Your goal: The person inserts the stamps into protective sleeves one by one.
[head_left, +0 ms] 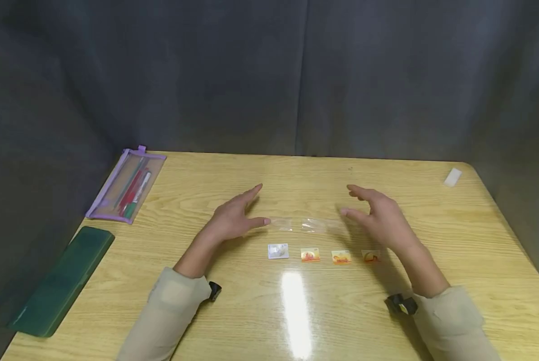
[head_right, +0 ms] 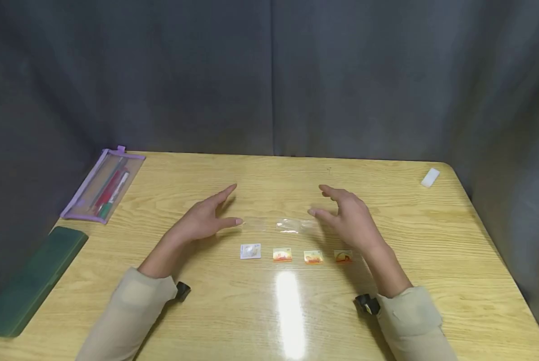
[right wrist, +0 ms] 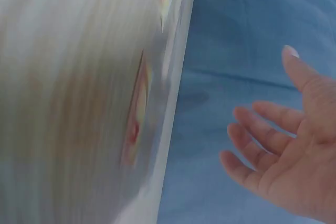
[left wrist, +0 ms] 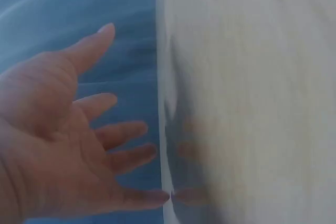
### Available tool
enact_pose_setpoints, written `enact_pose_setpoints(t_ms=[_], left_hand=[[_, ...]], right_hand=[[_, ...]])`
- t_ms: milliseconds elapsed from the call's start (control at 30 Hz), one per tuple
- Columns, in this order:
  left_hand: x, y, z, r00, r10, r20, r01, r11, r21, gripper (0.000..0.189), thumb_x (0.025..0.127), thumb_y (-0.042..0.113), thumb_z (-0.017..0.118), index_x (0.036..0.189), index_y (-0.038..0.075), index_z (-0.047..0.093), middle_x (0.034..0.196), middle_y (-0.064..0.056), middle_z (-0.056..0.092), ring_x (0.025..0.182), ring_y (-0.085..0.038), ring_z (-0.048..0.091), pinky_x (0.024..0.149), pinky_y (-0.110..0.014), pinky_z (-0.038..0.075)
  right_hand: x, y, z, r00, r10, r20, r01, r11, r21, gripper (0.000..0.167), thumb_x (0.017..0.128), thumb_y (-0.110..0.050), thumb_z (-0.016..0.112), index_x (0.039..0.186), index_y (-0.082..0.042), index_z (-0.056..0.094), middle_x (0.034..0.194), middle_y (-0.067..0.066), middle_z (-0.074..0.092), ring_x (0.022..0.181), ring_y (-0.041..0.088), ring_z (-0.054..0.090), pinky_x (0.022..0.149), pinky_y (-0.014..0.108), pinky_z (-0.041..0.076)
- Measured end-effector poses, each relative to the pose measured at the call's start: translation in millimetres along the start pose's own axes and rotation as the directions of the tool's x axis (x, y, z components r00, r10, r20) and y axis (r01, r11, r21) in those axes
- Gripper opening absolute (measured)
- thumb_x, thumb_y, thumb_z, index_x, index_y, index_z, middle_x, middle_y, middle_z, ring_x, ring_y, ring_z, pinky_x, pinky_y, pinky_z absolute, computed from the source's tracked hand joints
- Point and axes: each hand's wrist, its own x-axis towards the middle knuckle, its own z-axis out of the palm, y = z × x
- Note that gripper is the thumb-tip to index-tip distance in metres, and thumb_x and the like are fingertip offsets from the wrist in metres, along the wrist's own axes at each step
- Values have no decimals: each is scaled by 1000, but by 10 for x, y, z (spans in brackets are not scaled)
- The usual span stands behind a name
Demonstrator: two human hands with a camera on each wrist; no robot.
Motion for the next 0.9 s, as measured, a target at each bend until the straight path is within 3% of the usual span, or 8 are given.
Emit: enact_pose_setpoints(t_ms=[133,233,533,733,900], left_hand=[[36,14,30,999,-41,-24,44,993,111,85,92,50,71,161,34,25,170,-15,19,156,-40,17,119,-75,14],[62,42,41,998,-49,-25,52,987,150,81,91,49,73,160,35,31,170,-16,18,156,-41,16,119,-75,13],[138,146,73,999,-32,10,31,990,139,72,90,45,75,154,35,43,167,-12,30,155,-39,23,119,-74,14],[193,212,80,999,-47,24,41,978,205,69,90,45,75,152,37,46,165,-9,33,153,-38,28,120,-73,15],[235,217,114,999,-27,36,19,979,205,71,90,42,77,153,33,46,166,-9,32,152,-36,31,123,-65,22]], right_hand=[[-14,-97,108,998,-1,68,0,1000,18,51,98,-29,69,145,-12,57,133,12,68,116,37,65,91,54,54],[-7,-173,204,994,-27,106,24,999,28,45,97,-25,71,139,-12,62,128,11,71,119,34,65,93,54,55],[76,-395,400,984,-107,145,101,994,47,43,93,-29,75,132,-12,68,117,7,76,114,29,68,94,50,56],[148,-537,509,964,-151,219,153,988,11,44,90,-28,78,130,-12,69,116,5,76,108,25,70,92,47,58],[173,-630,604,942,-199,271,213,977,-24,42,90,-28,79,128,-12,70,113,3,77,103,21,71,89,43,58]])
